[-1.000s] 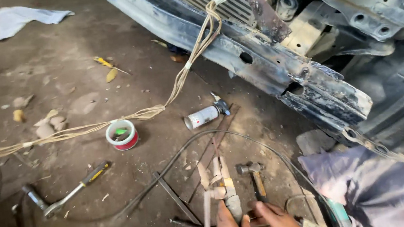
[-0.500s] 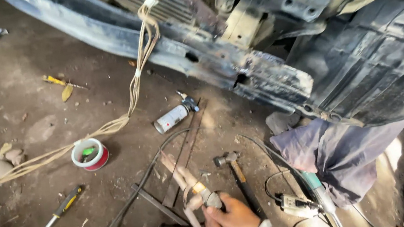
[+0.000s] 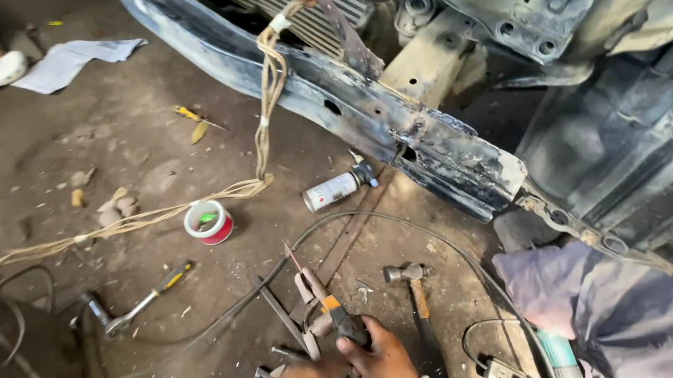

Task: The person welds the front frame rail of a vehicle using a stick welding electrode holder, striking arcs that produce sparks along the metal. They hold the frame with one hand while welding, then hammer the welded area and reposition to weld additional spots on the frame.

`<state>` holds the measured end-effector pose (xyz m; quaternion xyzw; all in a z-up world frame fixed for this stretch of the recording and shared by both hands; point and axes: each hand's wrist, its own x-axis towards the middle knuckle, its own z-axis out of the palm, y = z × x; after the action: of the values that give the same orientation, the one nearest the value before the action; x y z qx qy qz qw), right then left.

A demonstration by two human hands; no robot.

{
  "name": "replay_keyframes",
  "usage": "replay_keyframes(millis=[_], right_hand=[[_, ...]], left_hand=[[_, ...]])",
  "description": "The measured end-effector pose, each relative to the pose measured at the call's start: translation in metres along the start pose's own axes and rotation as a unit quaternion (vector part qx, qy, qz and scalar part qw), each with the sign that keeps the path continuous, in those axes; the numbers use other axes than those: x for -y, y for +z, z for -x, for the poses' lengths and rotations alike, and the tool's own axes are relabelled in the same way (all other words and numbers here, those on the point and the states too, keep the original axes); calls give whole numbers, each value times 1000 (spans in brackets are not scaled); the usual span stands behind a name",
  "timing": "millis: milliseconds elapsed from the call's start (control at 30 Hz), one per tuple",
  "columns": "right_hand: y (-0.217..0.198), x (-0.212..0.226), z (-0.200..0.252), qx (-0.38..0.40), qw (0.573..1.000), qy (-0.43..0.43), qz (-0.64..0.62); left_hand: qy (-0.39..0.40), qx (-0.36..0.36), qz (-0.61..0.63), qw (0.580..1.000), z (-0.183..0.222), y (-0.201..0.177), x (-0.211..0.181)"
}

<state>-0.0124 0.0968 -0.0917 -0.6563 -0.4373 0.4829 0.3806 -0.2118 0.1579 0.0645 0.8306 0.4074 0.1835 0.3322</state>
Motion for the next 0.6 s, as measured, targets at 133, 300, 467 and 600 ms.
replay_keyframes(millis=[133,300,467,600], right_hand=[[-12,4,8,43,995,59,-72],[-12,-46,-10,30,994,-23,-98],[9,-129,-18,-117,992,38,-1],[-13,-21,-34,-80,988,21,132]], left_hand=[[-13,14,-23,1000,-11,-65,-79],[15,-132,-127,983,-5,18,-37],[330,208,-5,921,-44,3,-36],[197,152,130,960,-1,19,-52]])
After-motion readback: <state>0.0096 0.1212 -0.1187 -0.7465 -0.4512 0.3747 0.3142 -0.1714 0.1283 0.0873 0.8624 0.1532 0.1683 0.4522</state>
